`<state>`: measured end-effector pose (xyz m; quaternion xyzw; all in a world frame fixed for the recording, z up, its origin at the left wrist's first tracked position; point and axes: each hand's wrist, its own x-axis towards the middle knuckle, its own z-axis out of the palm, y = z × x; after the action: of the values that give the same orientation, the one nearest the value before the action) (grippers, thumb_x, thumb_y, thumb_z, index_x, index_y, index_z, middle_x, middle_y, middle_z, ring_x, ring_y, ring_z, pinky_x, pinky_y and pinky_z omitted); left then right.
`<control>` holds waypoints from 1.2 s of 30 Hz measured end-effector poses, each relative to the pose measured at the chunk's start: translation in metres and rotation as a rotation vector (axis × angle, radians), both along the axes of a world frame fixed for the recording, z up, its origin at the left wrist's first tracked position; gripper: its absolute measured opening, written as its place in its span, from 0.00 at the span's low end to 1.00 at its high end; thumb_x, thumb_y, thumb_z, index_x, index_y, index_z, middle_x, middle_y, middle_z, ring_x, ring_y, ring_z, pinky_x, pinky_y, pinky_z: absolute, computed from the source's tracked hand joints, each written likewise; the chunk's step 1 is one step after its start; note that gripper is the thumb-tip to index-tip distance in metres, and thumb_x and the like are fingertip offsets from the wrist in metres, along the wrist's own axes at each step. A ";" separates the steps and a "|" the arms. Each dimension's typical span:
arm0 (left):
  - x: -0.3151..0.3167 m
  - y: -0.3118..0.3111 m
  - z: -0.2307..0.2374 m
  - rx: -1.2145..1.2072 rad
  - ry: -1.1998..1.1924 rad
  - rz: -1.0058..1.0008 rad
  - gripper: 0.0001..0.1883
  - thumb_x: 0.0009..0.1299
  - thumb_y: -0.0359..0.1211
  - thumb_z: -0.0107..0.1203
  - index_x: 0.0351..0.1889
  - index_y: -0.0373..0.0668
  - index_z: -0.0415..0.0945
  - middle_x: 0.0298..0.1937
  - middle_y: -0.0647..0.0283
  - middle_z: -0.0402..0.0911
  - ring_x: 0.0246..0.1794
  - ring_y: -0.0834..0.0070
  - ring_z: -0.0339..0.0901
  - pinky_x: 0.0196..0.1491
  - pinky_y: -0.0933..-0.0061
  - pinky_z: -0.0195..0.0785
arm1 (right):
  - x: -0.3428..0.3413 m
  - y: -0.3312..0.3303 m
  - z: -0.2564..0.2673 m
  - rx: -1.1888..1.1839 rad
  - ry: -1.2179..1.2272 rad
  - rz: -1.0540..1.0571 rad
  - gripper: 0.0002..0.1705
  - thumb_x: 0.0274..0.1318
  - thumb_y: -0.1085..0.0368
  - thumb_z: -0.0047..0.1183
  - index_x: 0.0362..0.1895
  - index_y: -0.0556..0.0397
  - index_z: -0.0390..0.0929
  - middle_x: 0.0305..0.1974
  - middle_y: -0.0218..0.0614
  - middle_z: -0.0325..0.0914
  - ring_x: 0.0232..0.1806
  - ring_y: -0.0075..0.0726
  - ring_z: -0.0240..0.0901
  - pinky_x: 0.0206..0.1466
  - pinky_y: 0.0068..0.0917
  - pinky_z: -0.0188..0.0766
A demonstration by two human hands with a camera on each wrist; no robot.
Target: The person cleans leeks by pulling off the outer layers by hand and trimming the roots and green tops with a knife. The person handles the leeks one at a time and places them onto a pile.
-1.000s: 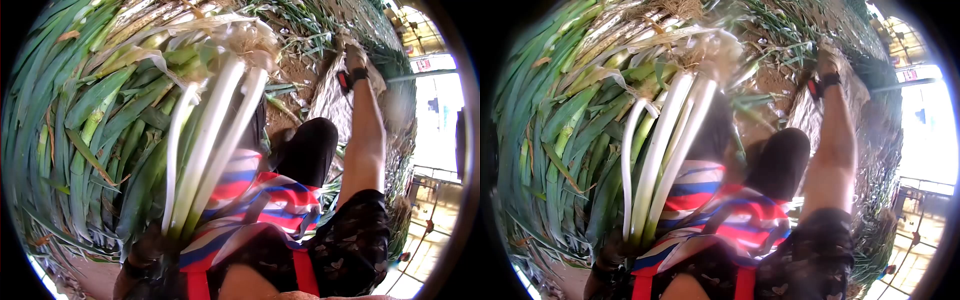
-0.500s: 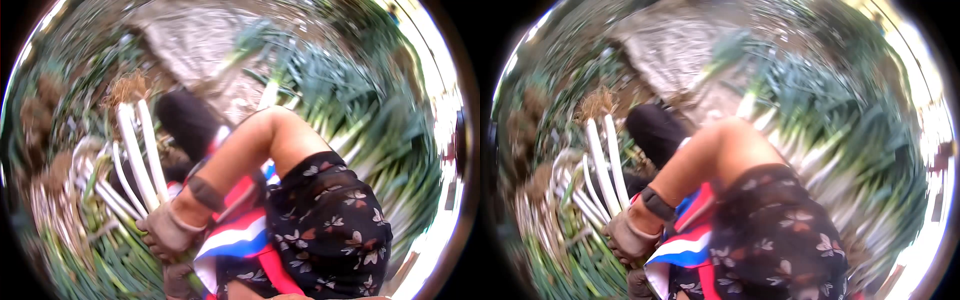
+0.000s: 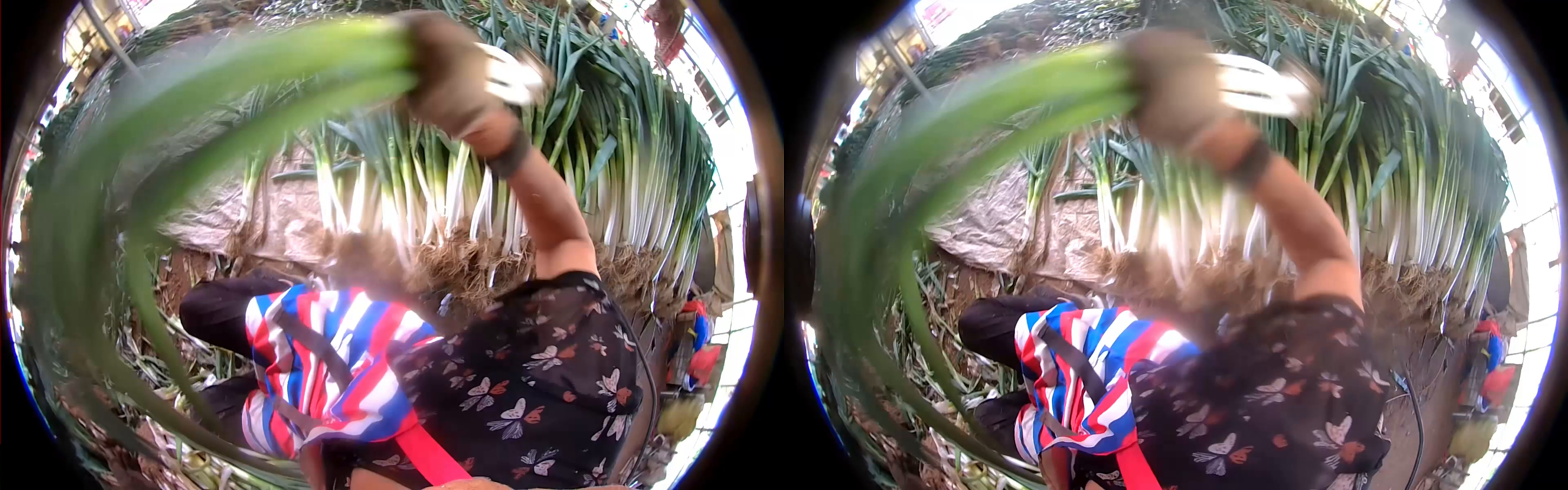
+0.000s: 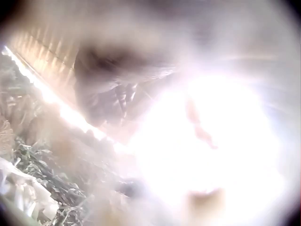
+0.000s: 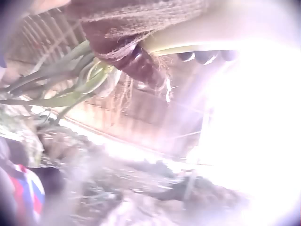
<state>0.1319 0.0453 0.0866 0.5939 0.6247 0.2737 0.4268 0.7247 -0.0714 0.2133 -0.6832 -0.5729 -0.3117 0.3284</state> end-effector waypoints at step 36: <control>-0.081 -0.089 -0.071 -0.005 1.003 0.429 0.30 0.62 0.40 0.57 0.55 0.25 0.65 0.35 0.37 0.82 0.36 0.43 0.82 0.42 0.50 0.75 | -0.404 0.166 -0.134 -0.745 0.148 1.450 0.24 0.50 0.66 0.62 0.53 0.59 0.76 0.45 0.52 0.79 0.47 0.62 0.76 0.53 0.47 0.74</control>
<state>0.0509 -0.0438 0.0152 0.5100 0.8593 0.0364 0.0125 0.3204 0.0951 0.0795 -0.2262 -0.9153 0.2346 0.2368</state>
